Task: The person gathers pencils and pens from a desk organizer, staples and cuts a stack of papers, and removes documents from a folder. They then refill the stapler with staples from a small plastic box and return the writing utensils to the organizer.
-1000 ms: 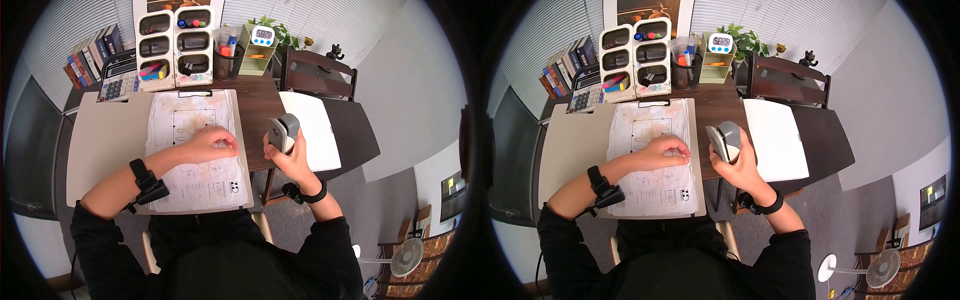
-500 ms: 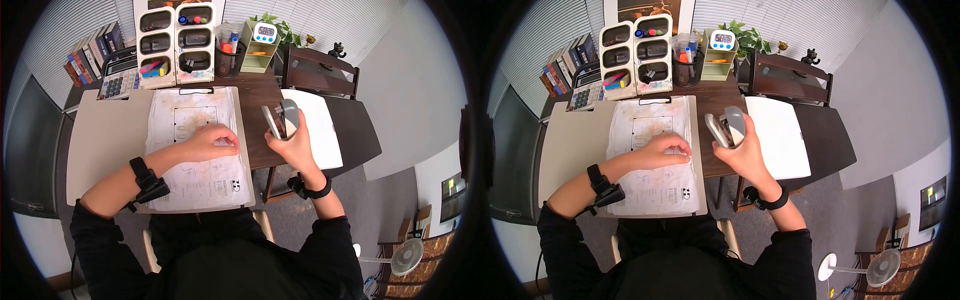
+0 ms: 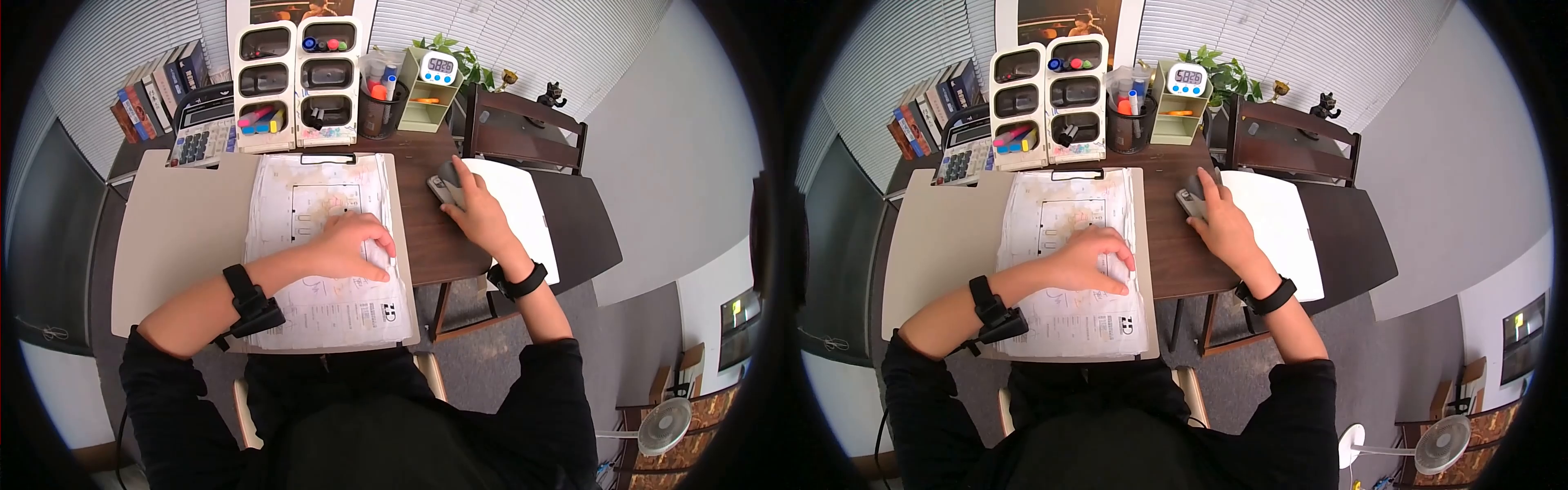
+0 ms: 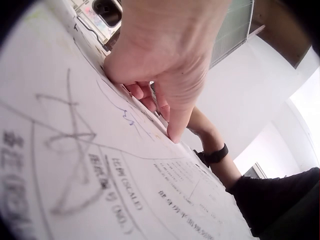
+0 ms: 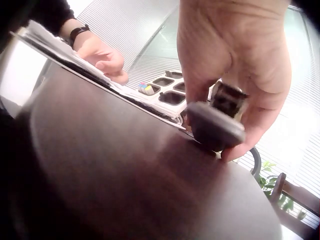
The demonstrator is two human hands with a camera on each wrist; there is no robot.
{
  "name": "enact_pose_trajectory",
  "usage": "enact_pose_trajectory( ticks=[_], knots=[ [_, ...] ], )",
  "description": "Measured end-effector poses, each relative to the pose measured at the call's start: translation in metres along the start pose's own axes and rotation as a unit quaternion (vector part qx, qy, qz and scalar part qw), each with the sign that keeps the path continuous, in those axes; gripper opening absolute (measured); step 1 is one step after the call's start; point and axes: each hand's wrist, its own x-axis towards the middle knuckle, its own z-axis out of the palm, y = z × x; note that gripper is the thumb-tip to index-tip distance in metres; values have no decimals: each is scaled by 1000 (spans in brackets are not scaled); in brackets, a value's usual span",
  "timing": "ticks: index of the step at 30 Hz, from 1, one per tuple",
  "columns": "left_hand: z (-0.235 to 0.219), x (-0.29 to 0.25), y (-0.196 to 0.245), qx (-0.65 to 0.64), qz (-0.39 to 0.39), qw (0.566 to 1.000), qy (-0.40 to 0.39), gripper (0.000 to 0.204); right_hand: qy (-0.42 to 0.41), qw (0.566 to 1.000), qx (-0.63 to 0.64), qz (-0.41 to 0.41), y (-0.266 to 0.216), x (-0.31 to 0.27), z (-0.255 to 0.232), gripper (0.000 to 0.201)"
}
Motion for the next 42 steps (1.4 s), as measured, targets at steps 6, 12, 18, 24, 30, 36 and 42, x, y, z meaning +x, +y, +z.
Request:
enact_pose_trajectory(
  ticks=[6, 12, 18, 24, 30, 36, 42],
  knots=[
    [-2, -1, 2, 4, -20, 999, -26, 36, 94, 984, 131, -78, -5, 4, -13, 64],
    [-3, -3, 6, 29, -40, 998, -42, 43, 82, 985, 84, -127, -25, 2, -33, 33],
    [-3, -5, 4, 17, -35, 998, -48, 37, 21, 980, 28, -196, -26, -8, -21, 22],
    [-2, 9, -15, 5, 14, 1000, -23, 26, -60, 967, 111, -221, -43, -26, -22, 19],
    [-31, 37, -5, 4, -39, 984, -174, 31, -24, 980, 101, -167, -48, 0, -35, 16],
    [-23, 38, -22, 51, 45, 976, -209, 35, 54, 994, 41, -83, -24, 87, -48, 21],
    [-36, 28, -13, -142, -74, 962, -221, 21, -29, 994, -84, -64, -1, 152, -15, 45]
  ],
)
